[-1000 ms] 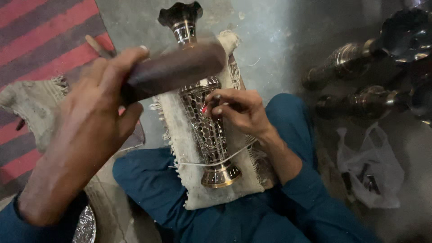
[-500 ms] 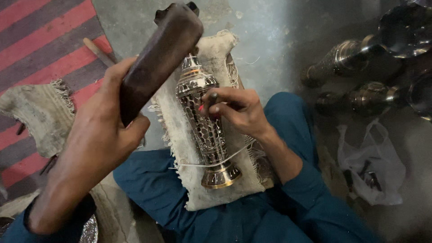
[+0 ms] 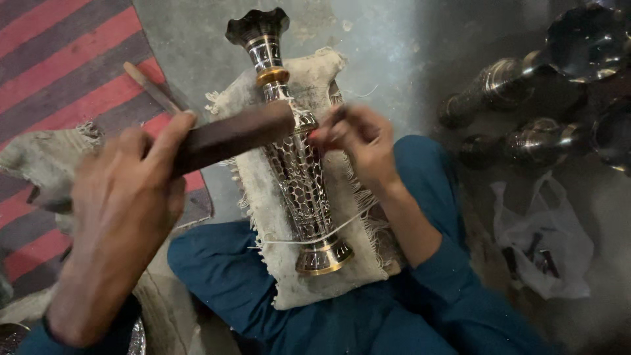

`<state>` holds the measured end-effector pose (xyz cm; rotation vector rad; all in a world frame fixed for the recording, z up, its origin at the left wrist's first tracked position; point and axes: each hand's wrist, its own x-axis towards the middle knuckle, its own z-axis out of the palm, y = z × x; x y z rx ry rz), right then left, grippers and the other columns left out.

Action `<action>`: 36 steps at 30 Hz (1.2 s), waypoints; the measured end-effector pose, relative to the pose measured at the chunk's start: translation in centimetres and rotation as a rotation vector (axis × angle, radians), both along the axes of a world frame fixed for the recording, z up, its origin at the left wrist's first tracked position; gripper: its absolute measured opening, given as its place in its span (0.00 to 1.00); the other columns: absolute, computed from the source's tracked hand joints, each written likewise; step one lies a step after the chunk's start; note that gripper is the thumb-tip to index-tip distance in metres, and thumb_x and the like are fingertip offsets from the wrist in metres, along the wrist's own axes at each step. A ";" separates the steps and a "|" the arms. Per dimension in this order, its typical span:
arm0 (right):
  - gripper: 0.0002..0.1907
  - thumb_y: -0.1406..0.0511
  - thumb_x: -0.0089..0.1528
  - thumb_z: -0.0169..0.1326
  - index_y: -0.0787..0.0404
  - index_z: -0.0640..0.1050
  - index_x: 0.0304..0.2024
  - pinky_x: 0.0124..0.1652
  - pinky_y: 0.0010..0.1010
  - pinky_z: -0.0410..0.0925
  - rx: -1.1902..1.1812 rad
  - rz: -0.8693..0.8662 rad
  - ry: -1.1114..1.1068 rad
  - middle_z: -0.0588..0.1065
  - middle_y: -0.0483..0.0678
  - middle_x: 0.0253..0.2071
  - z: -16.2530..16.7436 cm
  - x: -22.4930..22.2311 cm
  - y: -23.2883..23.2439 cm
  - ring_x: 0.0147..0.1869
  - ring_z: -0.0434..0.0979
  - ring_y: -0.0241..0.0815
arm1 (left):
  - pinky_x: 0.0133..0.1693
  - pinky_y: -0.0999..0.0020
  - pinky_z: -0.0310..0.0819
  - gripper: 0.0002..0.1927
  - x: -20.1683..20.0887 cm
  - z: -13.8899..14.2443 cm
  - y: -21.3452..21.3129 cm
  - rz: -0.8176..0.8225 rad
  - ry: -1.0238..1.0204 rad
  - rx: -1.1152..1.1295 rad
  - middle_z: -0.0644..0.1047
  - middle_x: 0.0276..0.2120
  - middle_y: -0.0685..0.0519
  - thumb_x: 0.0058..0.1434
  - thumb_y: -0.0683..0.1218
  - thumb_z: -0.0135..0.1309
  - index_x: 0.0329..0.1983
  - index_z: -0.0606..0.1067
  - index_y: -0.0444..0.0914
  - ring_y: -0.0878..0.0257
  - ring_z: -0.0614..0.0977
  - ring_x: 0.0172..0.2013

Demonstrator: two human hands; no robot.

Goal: The person uses a small chisel and a wooden mallet to engrave intricate patterns onto a silver-colored metal vase. The vase is secured on a cloth pad on the person's lap, and the person repeatedly strikes the chisel to create detailed designs.

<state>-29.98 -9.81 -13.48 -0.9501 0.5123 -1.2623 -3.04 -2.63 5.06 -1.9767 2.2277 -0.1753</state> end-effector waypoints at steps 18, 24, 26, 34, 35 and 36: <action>0.10 0.75 0.69 0.56 0.68 0.74 0.53 0.57 0.36 0.80 -0.187 -0.194 0.200 0.81 0.53 0.45 2.1 0.7 6.7 0.53 0.85 0.43 | 0.40 0.64 0.76 0.31 2.0 -21.0 12.6 0.579 1.210 -0.057 0.80 0.39 0.46 0.56 0.40 0.57 0.64 0.65 0.36 0.60 0.81 0.36; 0.12 0.77 0.69 0.55 0.71 0.74 0.55 0.53 0.31 0.78 -0.172 -0.283 0.418 0.81 0.54 0.44 3.9 3.2 6.9 0.50 0.84 0.41 | 0.42 0.65 0.77 0.32 2.4 -17.7 10.1 0.358 1.367 -0.077 0.78 0.38 0.45 0.59 0.39 0.56 0.66 0.61 0.36 0.61 0.81 0.38; 0.12 0.78 0.68 0.55 0.71 0.74 0.55 0.53 0.29 0.77 -0.196 -0.317 0.497 0.81 0.55 0.45 4.3 3.4 7.3 0.51 0.84 0.42 | 0.42 0.64 0.77 0.34 2.5 -15.4 8.9 0.256 1.282 -0.099 0.78 0.40 0.43 0.57 0.38 0.57 0.66 0.61 0.36 0.57 0.81 0.38; 0.13 0.79 0.68 0.56 0.71 0.73 0.54 0.54 0.28 0.78 -0.290 -0.418 0.544 0.80 0.53 0.45 4.1 4.3 7.7 0.52 0.84 0.40 | 0.40 0.49 0.73 0.38 3.5 -4.3 3.2 -0.163 0.735 -0.037 0.76 0.41 0.41 0.51 0.38 0.62 0.66 0.64 0.42 0.43 0.79 0.39; 0.13 0.79 0.68 0.56 0.71 0.73 0.54 0.55 0.28 0.78 -0.299 -0.427 0.553 0.80 0.53 0.45 4.1 4.4 7.7 0.52 0.83 0.40 | 0.40 0.50 0.72 0.39 3.5 -3.2 2.6 -0.182 0.661 -0.019 0.74 0.38 0.42 0.52 0.38 0.62 0.67 0.64 0.44 0.45 0.79 0.37; 0.12 0.79 0.68 0.56 0.70 0.73 0.54 0.55 0.28 0.78 -0.309 -0.437 0.561 0.80 0.52 0.45 4.2 4.4 7.8 0.52 0.83 0.40 | 0.39 0.50 0.72 0.39 3.3 -2.2 1.9 -0.201 0.586 -0.003 0.73 0.35 0.43 0.52 0.38 0.61 0.69 0.64 0.45 0.46 0.78 0.35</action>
